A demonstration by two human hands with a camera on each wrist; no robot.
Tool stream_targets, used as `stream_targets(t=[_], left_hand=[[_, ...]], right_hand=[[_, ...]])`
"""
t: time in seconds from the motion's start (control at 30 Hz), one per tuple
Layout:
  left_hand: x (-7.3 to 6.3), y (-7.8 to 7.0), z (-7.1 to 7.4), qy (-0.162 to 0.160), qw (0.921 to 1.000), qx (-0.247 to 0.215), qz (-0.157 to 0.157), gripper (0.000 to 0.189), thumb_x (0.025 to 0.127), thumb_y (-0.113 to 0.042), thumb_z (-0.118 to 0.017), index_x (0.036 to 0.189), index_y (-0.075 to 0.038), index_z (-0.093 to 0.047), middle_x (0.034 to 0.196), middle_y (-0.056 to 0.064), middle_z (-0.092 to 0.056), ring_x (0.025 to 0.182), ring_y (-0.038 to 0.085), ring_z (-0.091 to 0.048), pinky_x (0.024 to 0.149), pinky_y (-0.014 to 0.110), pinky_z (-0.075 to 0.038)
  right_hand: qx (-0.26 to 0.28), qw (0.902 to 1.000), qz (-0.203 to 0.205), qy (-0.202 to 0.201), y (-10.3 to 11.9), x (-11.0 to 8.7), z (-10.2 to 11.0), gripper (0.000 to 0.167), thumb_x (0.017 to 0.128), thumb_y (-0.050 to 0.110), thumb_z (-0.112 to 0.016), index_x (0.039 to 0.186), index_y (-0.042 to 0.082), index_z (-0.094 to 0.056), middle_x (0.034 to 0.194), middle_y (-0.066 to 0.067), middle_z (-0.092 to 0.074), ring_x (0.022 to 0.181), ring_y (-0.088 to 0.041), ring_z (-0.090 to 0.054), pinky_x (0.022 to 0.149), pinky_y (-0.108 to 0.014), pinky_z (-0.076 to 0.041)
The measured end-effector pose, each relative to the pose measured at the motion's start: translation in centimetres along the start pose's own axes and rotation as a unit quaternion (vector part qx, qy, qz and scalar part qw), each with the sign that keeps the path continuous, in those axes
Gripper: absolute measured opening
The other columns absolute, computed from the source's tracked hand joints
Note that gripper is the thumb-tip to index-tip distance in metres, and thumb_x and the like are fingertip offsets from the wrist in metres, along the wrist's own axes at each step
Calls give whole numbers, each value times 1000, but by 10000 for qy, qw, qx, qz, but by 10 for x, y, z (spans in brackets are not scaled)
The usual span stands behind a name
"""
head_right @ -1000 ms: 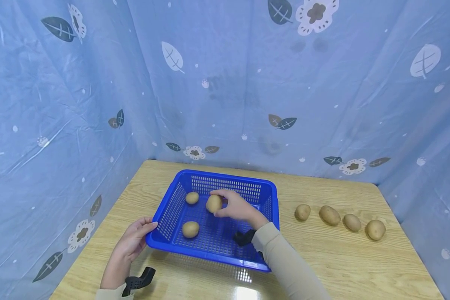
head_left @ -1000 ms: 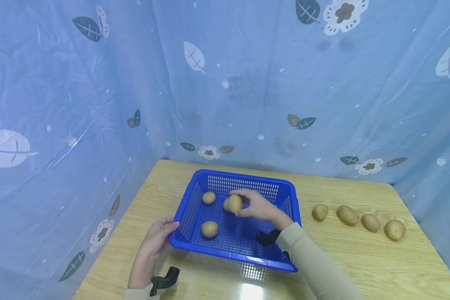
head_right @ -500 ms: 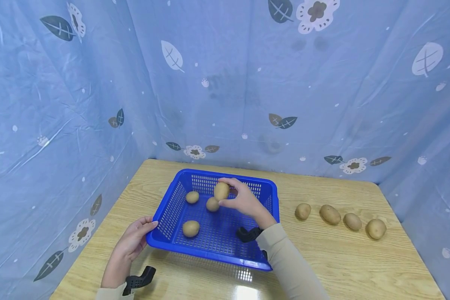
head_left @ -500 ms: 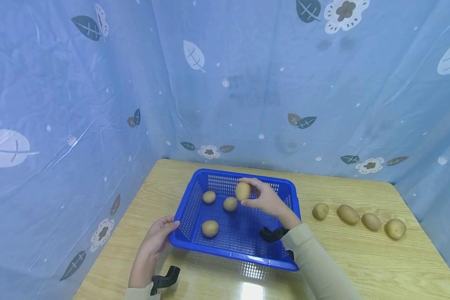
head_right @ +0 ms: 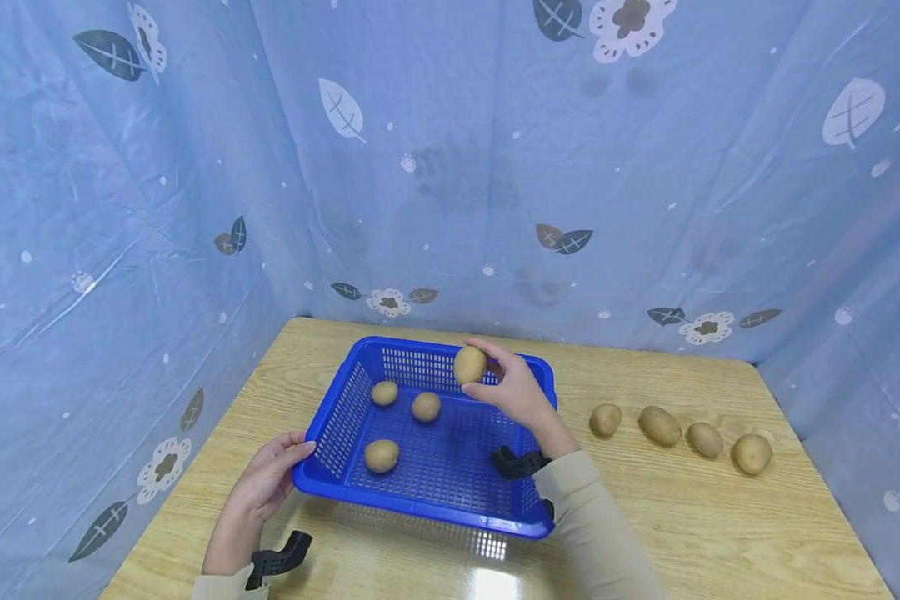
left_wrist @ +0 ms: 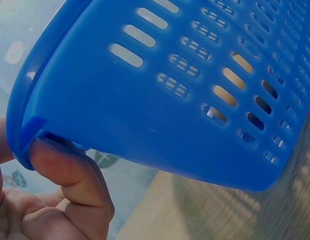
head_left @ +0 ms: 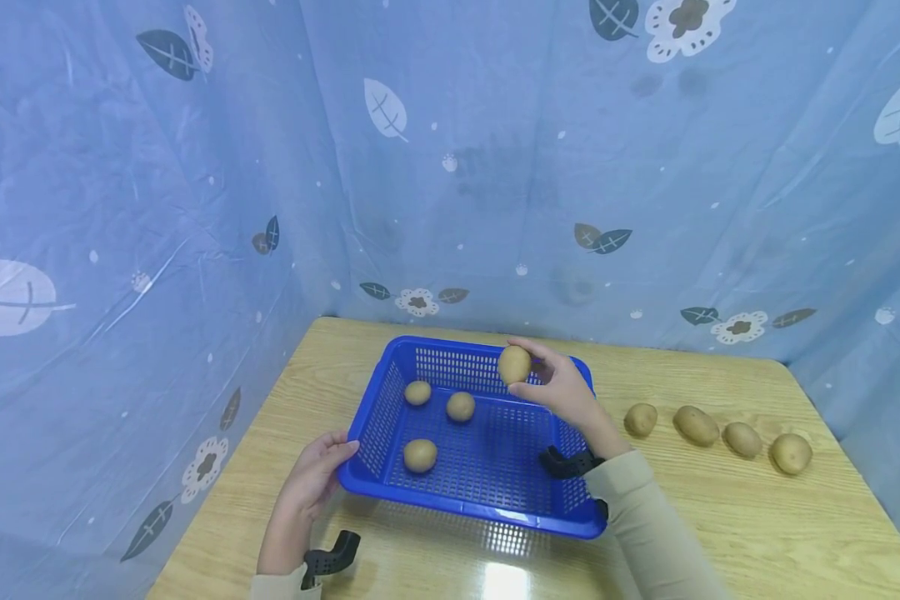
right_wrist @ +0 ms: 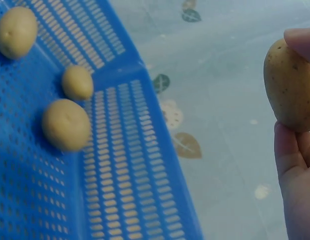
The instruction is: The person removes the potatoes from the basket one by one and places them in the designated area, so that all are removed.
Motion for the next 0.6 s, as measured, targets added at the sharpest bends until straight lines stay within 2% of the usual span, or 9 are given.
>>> stream_targets(t=[0.1, 0.17, 0.43, 0.6], left_hand=[[0, 0, 0, -19, 10000, 7, 0, 33, 95, -8, -52, 119, 11, -39, 94, 11, -65, 84, 18, -67, 72, 26, -56], [0, 1, 0, -28, 10000, 35, -6, 34, 95, -8, -52, 119, 11, -39, 95, 11, -65, 84, 18, -67, 72, 26, -56], [0, 2, 2, 33, 9998, 174, -52, 35, 96, -11, -52, 120, 11, -39, 97, 12, -65, 85, 19, -67, 72, 26, -56], [2, 1, 3, 37, 10000, 69, -37, 31, 94, -10, -53, 116, 10, -41, 95, 14, -65, 84, 21, -67, 71, 27, -56]], right_hand=[[15, 9999, 110, -126, 2, -4, 9, 66, 81, 4, -72, 140, 5, -42, 141, -19, -43, 116, -12, -53, 95, -19, -44], [45, 9996, 213, -175, 4, -6, 14, 65, 82, 2, -70, 140, 3, -41, 142, -20, -41, 114, -7, -53, 94, -17, -44], [19, 9985, 308, -452, 15, -23, 35, 65, 84, -2, -66, 142, 1, -37, 140, -23, -37, 113, -1, -52, 88, -15, -47], [245, 9967, 431, -646, 22, -34, 54, 64, 86, -5, -61, 143, -1, -34, 139, -7, -41, 118, -1, -51, 89, -14, -46]])
Point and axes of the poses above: each hand's wrist, its own x-axis towards the middle knuckle, its own z-axis out of the back of the hand, y = z × x, the point moved 1 cm from there along x, towards the middle knuckle
